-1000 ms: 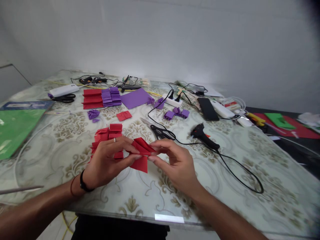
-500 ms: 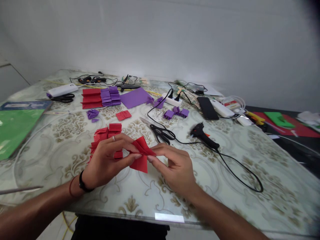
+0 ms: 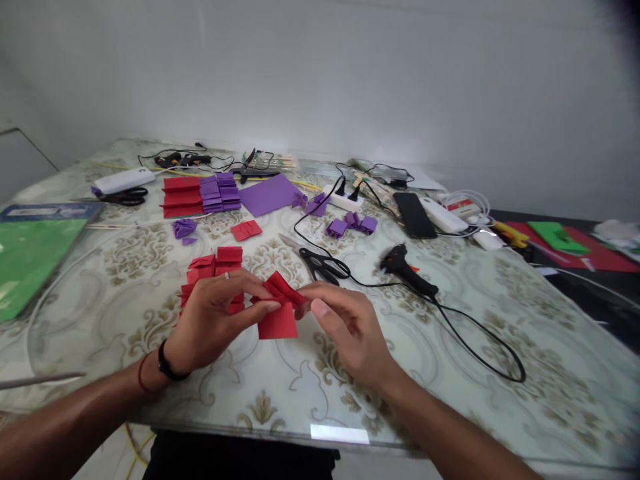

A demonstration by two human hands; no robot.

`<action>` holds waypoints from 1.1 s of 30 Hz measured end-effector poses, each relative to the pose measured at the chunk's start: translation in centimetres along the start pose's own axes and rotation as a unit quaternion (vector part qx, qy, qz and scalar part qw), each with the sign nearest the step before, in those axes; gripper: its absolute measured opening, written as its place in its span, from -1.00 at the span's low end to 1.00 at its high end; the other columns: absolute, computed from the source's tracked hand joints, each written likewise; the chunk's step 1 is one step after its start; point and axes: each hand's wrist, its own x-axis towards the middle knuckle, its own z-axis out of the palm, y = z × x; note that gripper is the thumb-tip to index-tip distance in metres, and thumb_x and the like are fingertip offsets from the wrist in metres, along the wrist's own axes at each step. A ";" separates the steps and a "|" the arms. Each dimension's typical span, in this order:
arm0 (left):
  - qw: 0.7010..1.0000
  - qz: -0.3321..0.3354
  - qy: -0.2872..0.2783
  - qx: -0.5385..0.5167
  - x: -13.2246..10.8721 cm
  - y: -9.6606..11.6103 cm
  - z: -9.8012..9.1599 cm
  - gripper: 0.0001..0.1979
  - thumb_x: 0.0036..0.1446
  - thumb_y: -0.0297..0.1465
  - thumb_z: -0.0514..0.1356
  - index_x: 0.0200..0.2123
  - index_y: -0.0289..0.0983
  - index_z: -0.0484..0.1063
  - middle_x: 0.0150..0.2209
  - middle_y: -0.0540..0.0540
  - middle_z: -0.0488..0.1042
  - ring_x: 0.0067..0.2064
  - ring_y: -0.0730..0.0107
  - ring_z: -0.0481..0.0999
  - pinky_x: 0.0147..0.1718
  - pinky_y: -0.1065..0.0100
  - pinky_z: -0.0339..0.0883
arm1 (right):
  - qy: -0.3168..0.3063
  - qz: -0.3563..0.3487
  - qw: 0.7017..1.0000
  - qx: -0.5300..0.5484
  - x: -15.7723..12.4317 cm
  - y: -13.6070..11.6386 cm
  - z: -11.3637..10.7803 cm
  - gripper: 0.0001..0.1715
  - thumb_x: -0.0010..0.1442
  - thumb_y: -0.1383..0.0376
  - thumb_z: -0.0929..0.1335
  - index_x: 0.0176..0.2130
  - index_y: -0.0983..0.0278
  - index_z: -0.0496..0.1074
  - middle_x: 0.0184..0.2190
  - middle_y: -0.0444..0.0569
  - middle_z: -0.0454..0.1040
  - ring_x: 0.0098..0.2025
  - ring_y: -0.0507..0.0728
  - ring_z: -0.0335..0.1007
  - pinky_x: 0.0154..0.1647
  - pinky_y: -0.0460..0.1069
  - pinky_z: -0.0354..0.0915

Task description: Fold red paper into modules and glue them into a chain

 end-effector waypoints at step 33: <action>0.988 -0.076 0.056 -0.121 0.2 0.6 -0.1 -0.69 0.11 -0.35 0.51 -0.35 -0.24 0.40 -0.45 0.04 0.55 -0.43 0.45 0.55 -0.40 0.42 0.48 | 0.030 0.034 0.996 -0.075 0.1 -0.1 0.9 -0.68 0.34 0.23 0.40 -0.45 0.24 0.48 -0.53 -0.12 0.51 -0.46 0.07 0.43 -0.37 -0.04 0.33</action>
